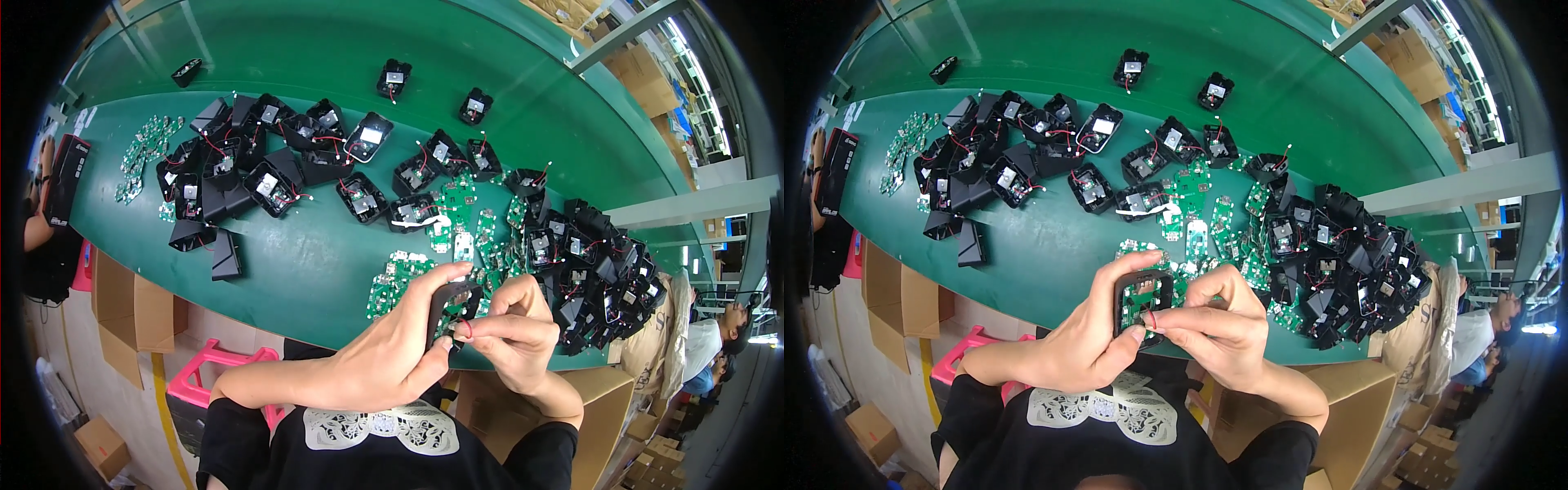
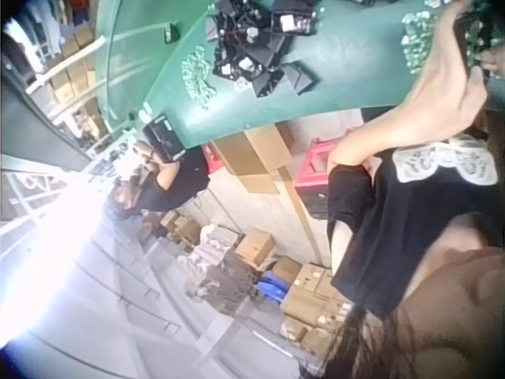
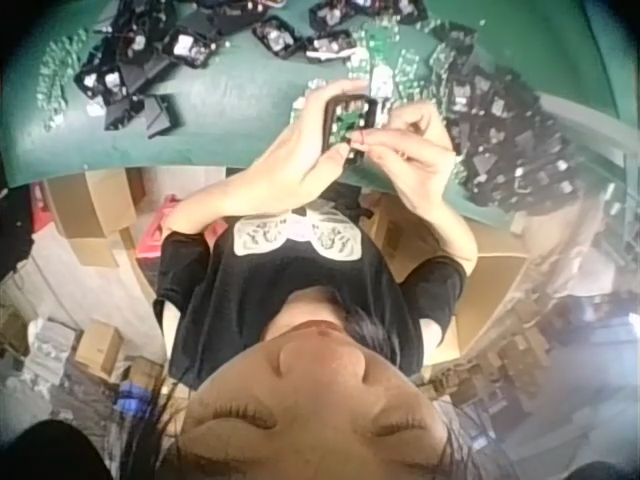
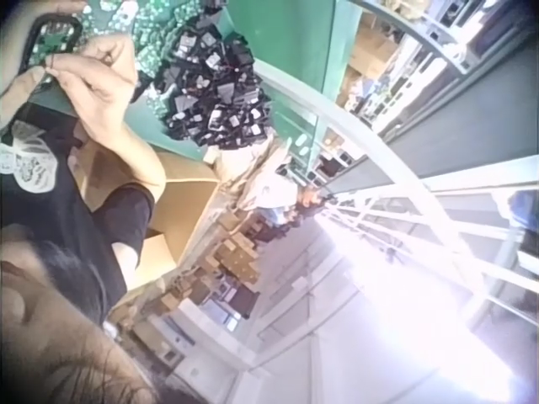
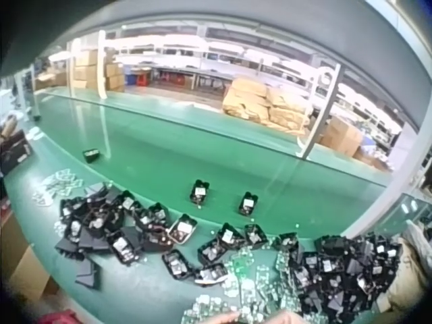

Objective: The person assembles circuit boards into plastic housings by hand, taking them from a cardboard box and fitting them together.

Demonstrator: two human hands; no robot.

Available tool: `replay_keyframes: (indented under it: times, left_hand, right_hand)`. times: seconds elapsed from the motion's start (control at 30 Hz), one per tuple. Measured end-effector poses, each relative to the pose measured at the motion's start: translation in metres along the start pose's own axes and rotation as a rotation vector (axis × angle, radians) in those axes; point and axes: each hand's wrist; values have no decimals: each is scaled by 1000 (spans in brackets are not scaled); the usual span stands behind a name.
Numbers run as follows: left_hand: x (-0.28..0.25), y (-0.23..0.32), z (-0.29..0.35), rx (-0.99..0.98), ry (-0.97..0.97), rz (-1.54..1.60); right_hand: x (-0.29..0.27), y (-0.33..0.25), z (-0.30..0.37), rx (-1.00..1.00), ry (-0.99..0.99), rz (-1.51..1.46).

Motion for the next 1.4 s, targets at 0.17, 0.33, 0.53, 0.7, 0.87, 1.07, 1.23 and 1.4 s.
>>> replay_keyframes:
  times: [0.17, 0.33, 0.53, 0.7, 0.87, 1.07, 1.23, 1.4]
  left_hand:
    - [6, 0, 3, 132, 116, -94]
    - [3, -5, 2, 300, 104, -198]
    - [-2, -3, 3, 65, -9, -6]
    - [-17, 2, -6, 18, -29, -77]
    - [-17, 11, -6, -120, -154, -77]
    - [-11, 12, -4, -114, -113, -122]
    - [2, 3, -1, 234, 209, -260]
    - [3, 2, 3, 244, 216, -224]
  right_hand:
    - [0, 0, 3, -103, 45, 37]
    - [-1, -2, 1, 537, -102, -280]
    - [-3, 1, -4, 365, -93, -238]
    - [-11, -10, -11, -154, -55, 45]
    - [-6, -4, -20, -479, -110, 109]
    - [5, 1, -13, -472, -19, 47]
    - [21, -14, 0, -93, 187, 85]
    - [24, -6, 2, -485, 195, 287]
Point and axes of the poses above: each hand's wrist, its own z-axis away from the middle knuckle, its own x-axis out of the palm, y = z × x, and after that the axes turned 15 degrees about y, right-handed
